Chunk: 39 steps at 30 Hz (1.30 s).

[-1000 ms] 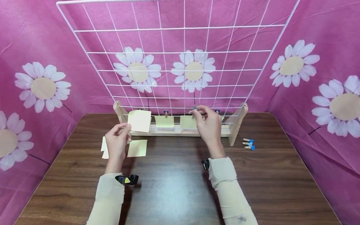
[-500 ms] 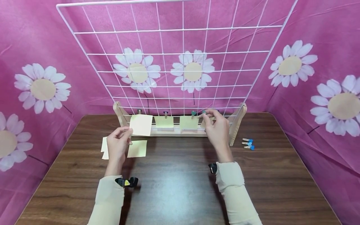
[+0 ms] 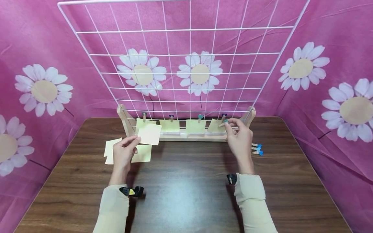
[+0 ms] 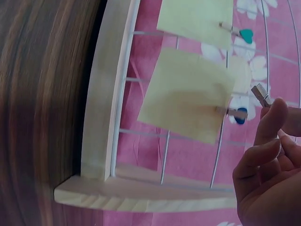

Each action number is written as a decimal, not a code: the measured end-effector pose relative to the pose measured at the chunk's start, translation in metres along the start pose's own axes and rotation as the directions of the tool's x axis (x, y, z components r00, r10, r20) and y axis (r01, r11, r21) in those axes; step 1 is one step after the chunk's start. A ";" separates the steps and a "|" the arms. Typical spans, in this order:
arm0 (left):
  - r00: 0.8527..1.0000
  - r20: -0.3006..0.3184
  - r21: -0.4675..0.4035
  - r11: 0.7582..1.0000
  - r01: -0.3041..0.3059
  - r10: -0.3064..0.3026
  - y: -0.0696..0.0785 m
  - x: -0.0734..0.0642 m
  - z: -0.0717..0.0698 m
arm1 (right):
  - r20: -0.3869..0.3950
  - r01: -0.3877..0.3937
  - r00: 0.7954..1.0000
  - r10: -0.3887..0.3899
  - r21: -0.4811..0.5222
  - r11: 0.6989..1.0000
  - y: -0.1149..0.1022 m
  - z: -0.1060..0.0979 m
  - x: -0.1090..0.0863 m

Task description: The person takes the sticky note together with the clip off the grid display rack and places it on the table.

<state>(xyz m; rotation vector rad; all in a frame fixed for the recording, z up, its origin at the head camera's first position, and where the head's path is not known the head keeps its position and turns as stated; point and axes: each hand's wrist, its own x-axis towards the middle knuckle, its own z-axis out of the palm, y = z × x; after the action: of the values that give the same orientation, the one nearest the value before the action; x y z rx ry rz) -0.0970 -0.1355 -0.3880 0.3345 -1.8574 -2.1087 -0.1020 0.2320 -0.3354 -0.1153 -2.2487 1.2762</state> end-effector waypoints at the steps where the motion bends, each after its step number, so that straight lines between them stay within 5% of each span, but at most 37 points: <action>1: 1.000 0.000 0.000 1.000 0.008 -0.008 -0.001 0.000 -0.001 | -0.003 -0.010 1.000 0.010 -0.002 1.000 0.001 -0.002 0.000; 20: 0.989 0.060 0.174 0.977 0.126 -0.138 -0.016 -0.006 -0.015 | -0.043 -0.193 0.980 0.194 0.010 0.981 0.039 -0.033 0.001; 31: 0.978 0.087 0.307 0.940 0.152 -0.187 -0.017 -0.009 -0.018 | -0.044 -0.318 0.945 0.323 0.097 0.943 0.055 -0.052 0.002; 39: 0.966 0.108 0.359 0.915 0.182 -0.234 -0.021 -0.009 -0.020 | -0.048 -0.347 0.936 0.349 0.046 0.937 0.067 -0.059 0.000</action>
<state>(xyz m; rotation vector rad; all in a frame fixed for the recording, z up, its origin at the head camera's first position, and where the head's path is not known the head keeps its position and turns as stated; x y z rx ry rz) -0.0829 -0.1482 -0.4115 0.4874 -2.3855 -1.9720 -0.0855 0.3146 -0.3666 -0.5519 -2.2211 1.4719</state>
